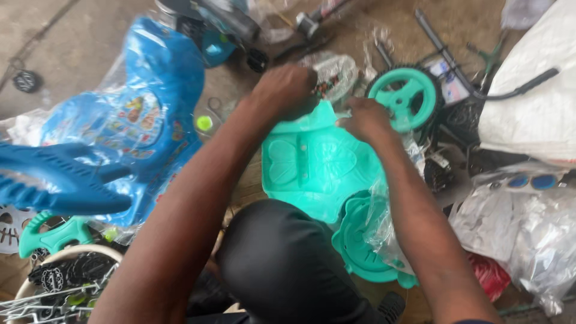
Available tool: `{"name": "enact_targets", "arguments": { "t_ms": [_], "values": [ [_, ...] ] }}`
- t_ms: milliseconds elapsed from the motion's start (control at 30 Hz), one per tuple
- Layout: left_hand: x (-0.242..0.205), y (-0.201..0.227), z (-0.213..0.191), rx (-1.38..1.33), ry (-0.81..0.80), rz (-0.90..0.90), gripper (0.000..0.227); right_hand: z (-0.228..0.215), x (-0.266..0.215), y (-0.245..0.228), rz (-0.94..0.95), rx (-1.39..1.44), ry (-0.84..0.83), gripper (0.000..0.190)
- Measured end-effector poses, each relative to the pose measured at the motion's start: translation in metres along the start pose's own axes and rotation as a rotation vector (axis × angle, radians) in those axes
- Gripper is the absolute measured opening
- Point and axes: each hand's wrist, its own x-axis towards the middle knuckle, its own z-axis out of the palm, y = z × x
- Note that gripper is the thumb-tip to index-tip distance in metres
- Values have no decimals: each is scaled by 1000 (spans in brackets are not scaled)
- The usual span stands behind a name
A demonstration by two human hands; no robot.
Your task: The person assembles a blue plastic tricycle by attaching the handlebar to the frame, securing it with a bolt and nut, and then attaching a wheel to the axle. The person uses pliers and a wrench to tighten the components.
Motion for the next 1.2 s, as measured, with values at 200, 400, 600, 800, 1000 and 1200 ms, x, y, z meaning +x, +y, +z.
{"name": "enact_targets", "arguments": {
  "t_ms": [200, 400, 600, 800, 1000, 1200],
  "values": [
    [118, -7, 32, 63, -187, -46, 15, 71, 42, 53, -20, -54, -205, 55],
    [138, -27, 32, 84, -163, -75, 34, -44, 2, 112, 135, 99, -205, 66],
    [167, -22, 41, -477, -67, -118, 77, -123, -37, 219, 373, 609, -56, 42],
    [162, -62, 86, 48, 152, -101, 50, -90, -29, 314, 599, 825, 321, 48],
    [192, -115, 131, -106, 101, -505, 77, -67, -23, 234, 739, 180, 547, 38],
    [179, -146, 174, -216, 317, -534, 38, 33, 139, 59, -74, 350, -63, 26]
  ]
}}
